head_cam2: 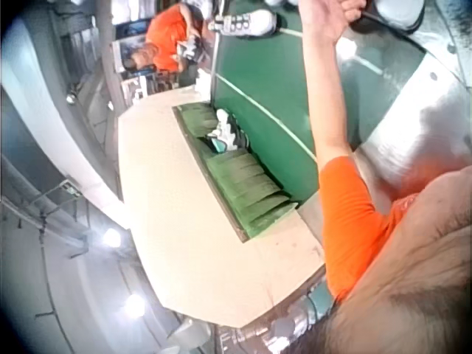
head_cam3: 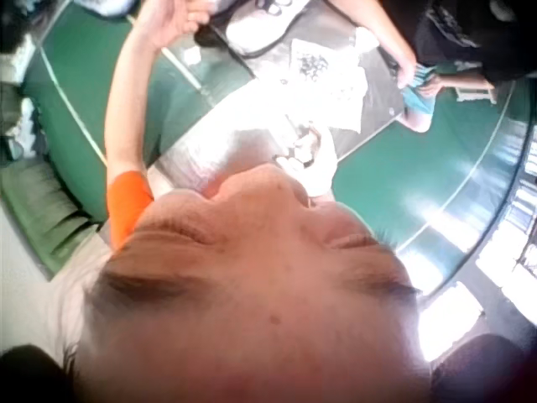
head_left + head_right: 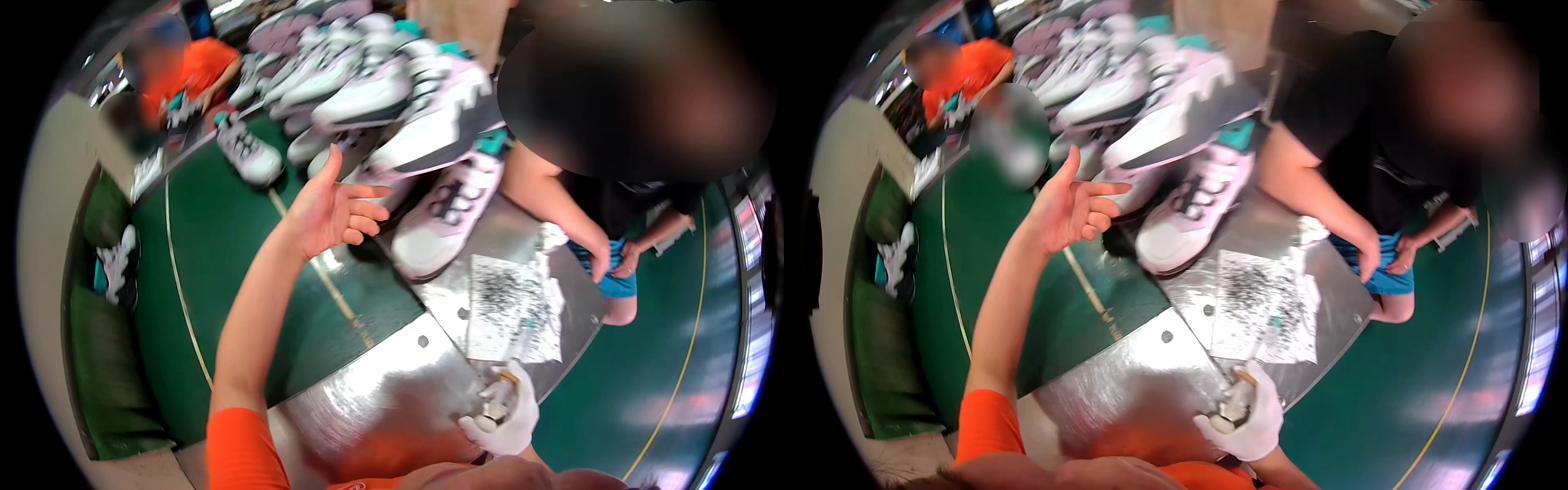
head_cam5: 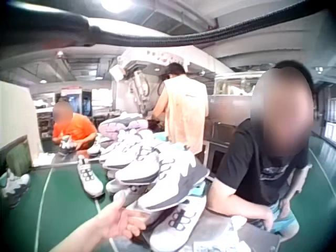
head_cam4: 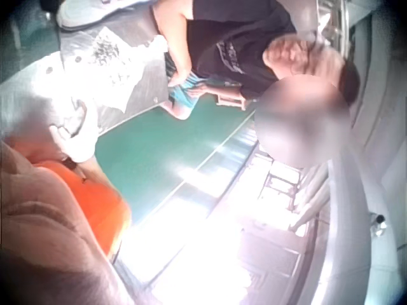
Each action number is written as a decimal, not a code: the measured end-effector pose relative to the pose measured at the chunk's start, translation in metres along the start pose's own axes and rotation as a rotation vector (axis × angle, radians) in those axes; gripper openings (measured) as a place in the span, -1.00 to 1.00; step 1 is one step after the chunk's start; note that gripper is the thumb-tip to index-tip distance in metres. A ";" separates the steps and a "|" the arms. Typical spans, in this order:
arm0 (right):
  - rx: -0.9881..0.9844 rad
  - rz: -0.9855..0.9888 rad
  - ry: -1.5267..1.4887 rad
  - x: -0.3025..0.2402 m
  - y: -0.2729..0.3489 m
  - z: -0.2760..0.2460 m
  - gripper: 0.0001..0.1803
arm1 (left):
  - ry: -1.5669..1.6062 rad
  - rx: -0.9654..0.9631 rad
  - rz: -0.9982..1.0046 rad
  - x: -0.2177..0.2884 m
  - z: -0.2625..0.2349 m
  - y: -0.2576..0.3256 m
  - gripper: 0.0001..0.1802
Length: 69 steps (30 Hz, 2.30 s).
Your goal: The person injects a liquid substance into the side of a white and pink sneaker using a syringe. They hold the shoe steady with one hand while operating the syringe with the other, repeating the injection process on multiple shoes lined up on a metal table.
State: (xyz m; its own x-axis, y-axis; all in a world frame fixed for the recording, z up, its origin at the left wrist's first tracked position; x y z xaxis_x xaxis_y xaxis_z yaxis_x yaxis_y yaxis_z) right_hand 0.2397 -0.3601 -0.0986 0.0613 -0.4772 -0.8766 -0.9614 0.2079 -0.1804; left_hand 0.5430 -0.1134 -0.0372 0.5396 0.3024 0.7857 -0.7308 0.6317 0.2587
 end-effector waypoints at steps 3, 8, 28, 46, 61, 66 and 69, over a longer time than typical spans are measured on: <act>-0.038 -0.082 0.050 -0.008 -0.007 0.006 0.02 | 0.295 -0.110 0.074 0.013 0.043 -0.022 -0.13; -0.121 0.090 -0.304 0.017 -0.003 0.014 0.02 | 0.571 -0.043 0.251 -0.007 0.086 -0.022 -0.44; -0.178 0.112 -0.342 0.019 -0.016 0.013 -0.01 | 0.537 0.440 0.172 -0.316 0.197 0.284 -0.51; -0.422 0.192 -1.572 0.082 0.024 -0.063 -0.36 | -2.065 0.555 0.660 -0.129 0.128 0.342 -0.15; -0.640 0.283 -0.311 0.006 -0.026 -0.057 -0.12 | -2.059 0.852 0.715 -0.225 0.172 0.417 -0.77; -0.777 0.301 0.013 -0.020 -0.030 -0.062 -0.20 | -1.997 0.849 0.664 -0.219 0.170 0.411 -0.83; -0.954 0.339 -0.510 -0.070 -0.010 -0.047 0.01 | -1.978 0.841 0.642 -0.216 0.170 0.409 -0.85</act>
State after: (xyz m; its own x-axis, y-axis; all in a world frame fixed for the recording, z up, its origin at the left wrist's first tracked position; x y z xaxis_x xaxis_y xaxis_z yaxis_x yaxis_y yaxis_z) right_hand 0.2320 -0.3689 -0.0145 -0.3486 -0.0715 -0.9345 -0.7480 -0.5796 0.3234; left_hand 0.0562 -0.0413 -0.0059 -0.3460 -0.9334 0.0947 -0.8288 0.2568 -0.4971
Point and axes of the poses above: each hand's wrist, its own y-axis away from the middle knuckle, its own z-axis out of the palm, x = y × z, the point moved 3 cm from there along -y, towards the middle knuckle, and after that the axes turned 4 degrees about z, right-handed, at the moved point
